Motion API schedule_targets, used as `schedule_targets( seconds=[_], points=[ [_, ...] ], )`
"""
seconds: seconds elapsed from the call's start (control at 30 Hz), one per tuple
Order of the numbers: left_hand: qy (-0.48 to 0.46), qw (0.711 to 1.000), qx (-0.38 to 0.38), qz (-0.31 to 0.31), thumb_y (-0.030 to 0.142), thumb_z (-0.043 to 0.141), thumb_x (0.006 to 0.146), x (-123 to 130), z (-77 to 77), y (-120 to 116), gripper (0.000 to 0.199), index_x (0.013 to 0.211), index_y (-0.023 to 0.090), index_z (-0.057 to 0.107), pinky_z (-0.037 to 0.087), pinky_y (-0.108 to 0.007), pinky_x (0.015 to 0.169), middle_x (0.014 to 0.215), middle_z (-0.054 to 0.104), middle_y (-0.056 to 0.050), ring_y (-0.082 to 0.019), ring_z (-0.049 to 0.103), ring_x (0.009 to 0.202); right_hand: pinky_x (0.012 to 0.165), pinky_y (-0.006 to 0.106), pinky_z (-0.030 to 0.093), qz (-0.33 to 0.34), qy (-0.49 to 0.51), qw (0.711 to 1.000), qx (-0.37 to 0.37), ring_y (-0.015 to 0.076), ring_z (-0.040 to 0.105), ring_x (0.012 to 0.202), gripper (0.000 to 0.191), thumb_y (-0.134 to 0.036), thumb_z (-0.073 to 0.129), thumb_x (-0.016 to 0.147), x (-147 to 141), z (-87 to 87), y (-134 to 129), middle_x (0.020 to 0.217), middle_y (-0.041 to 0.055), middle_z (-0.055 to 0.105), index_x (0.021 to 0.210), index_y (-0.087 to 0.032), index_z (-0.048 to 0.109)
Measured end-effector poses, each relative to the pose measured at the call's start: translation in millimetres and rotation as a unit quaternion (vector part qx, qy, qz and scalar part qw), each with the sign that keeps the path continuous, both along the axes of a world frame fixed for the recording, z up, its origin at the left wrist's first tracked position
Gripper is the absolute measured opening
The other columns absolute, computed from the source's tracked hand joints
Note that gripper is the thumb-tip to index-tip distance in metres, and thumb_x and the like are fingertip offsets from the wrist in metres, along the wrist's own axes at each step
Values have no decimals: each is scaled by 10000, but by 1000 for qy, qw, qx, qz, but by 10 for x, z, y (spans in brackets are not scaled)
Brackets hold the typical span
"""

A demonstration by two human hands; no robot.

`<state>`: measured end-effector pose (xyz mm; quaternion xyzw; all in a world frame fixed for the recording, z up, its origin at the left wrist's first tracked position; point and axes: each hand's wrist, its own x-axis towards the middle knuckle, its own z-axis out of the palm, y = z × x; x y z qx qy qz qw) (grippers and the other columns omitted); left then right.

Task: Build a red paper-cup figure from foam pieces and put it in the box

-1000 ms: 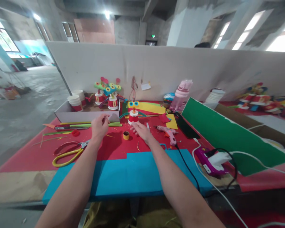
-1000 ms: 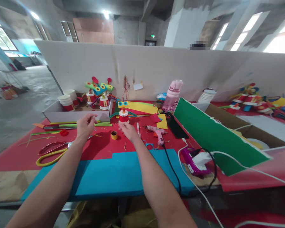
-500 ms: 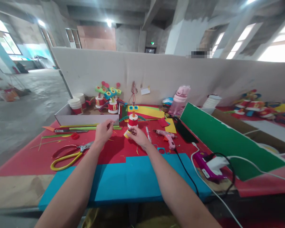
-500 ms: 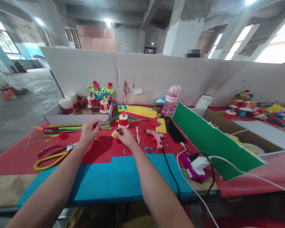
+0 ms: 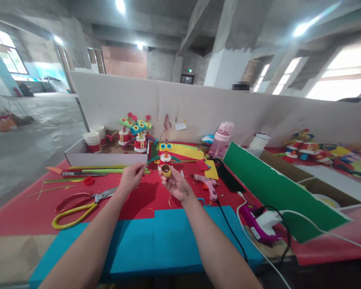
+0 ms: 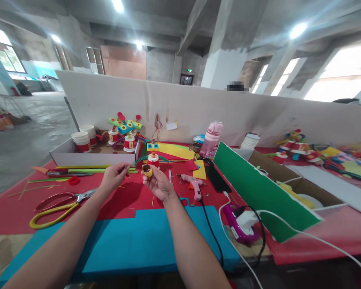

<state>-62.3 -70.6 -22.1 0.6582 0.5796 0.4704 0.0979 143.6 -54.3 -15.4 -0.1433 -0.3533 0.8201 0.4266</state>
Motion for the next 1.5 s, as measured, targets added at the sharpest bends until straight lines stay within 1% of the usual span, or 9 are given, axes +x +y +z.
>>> schedule_targets(
  seconds=[0.23,0.43,0.5,0.7,0.87,1.07,1.23,1.33,1.5],
  points=[
    [36,999,-5,1,391,462,857,9,12,-7,327,921,170,695,406,-225,572,595,665,-2,-133,573,531,546,226,454,-71,-138,978,138,100,515,583,328,-482,674,795,34,-63,123,749,-1,624,935,-189,622],
    [50,999,-7,16,385,459,858,-20,-1,2,341,939,156,700,393,-226,584,611,666,-8,-132,553,544,656,250,393,-180,-450,748,453,125,509,694,167,-219,743,679,2,-243,188,740,-24,581,790,-179,625],
    [53,998,-10,16,386,456,861,-25,-10,8,344,942,158,701,381,-222,572,607,661,-4,-127,539,531,666,255,385,-150,-489,713,480,134,510,710,184,-218,768,655,-17,-280,188,739,-16,594,775,-174,635],
    [47,999,-14,24,376,454,855,-44,8,7,339,939,160,702,373,-223,562,606,656,-2,-127,530,527,575,232,399,-247,-418,816,314,116,518,612,429,-601,532,826,130,-224,299,789,2,641,940,-202,645],
    [36,999,-2,29,355,456,842,-64,36,-3,326,926,159,703,382,-223,577,602,650,-1,-126,543,536,474,217,371,-362,-374,826,216,105,479,503,508,-654,451,827,294,-236,440,685,15,633,793,-183,637],
    [40,999,-2,36,361,461,842,-64,35,-3,319,915,163,700,382,-222,577,594,645,2,-129,545,544,500,224,402,-271,-433,811,284,104,495,504,375,-521,496,853,238,-267,391,676,8,647,763,-186,639],
    [47,998,-5,34,353,458,839,-48,55,-15,314,915,164,697,391,-223,593,616,659,-1,-126,544,545,789,308,487,-97,-418,783,451,150,616,848,424,-284,667,778,132,-254,242,1194,60,653,1197,-241,618],
    [54,998,-4,33,353,449,838,-39,57,-28,322,912,161,696,389,-223,596,610,656,-3,-125,536,541,918,366,455,-43,-407,778,476,181,606,1000,463,-159,653,760,68,-312,215,1235,53,636,1211,-258,619],
    [56,998,-17,24,378,439,845,-2,38,-11,356,940,151,696,376,-224,568,598,649,-10,-130,522,530,892,368,485,-82,-335,877,334,177,628,943,275,-195,694,740,0,-329,234,1042,37,673,1009,-211,635]
  ],
)
